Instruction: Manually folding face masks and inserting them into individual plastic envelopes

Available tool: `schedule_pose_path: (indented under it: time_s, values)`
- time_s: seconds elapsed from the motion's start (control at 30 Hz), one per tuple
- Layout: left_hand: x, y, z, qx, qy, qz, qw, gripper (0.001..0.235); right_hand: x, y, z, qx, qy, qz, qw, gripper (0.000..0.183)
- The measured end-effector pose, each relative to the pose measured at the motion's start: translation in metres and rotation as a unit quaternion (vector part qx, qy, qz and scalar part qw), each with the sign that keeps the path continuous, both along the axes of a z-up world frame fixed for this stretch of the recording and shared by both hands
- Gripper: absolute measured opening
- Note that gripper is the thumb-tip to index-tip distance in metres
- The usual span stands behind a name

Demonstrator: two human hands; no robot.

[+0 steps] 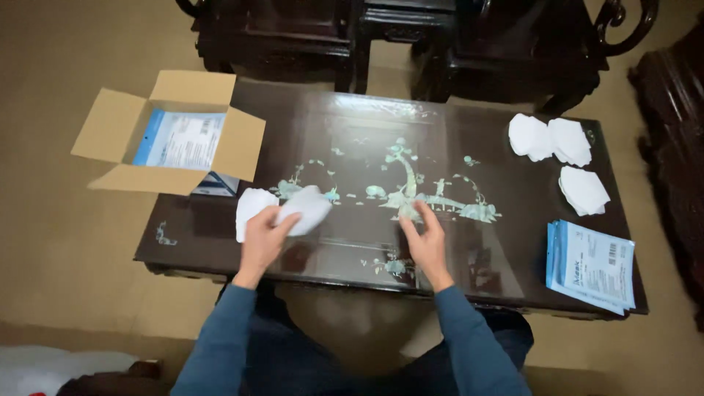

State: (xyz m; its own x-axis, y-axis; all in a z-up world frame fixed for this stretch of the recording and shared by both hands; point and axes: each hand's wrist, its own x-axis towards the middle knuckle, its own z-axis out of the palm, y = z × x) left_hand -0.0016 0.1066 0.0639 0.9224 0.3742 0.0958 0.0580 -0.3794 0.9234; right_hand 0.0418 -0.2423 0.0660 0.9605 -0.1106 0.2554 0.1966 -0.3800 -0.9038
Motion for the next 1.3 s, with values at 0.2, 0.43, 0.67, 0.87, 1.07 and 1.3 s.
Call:
schedule_pose_path:
  time_s: [0.2,0.43,0.67,0.87,1.07,1.3]
  values:
    - [0.017,-0.072,0.076,-0.076,0.098,-0.178,0.976,0.024,0.006,0.034,0.086,0.214,0.214,0.316,0.899,0.055]
    - [0.053,-0.106,0.005,-0.453,0.161,-0.046,0.875,0.064,0.05,0.046,-0.047,0.243,0.342,0.094,0.903,0.027]
    - [0.088,-0.13,-0.116,-0.363,0.191,-0.074,0.909,0.057,0.063,0.047,-0.1,0.241,0.388,0.023,0.889,0.02]
    - [0.078,-0.128,-0.107,-0.35,0.162,-0.069,0.92,0.033,0.046,0.048,-0.056,0.248,0.383,0.049,0.889,0.024]
    - [0.062,-0.122,-0.086,-0.271,0.115,-0.09,0.951,0.028,0.052,0.027,-0.105,0.258,0.365,0.062,0.892,0.021]
    - [0.051,-0.119,-0.075,-0.238,0.074,-0.104,0.963,0.025,0.048,0.025,-0.096,0.28,0.39,0.084,0.873,0.042]
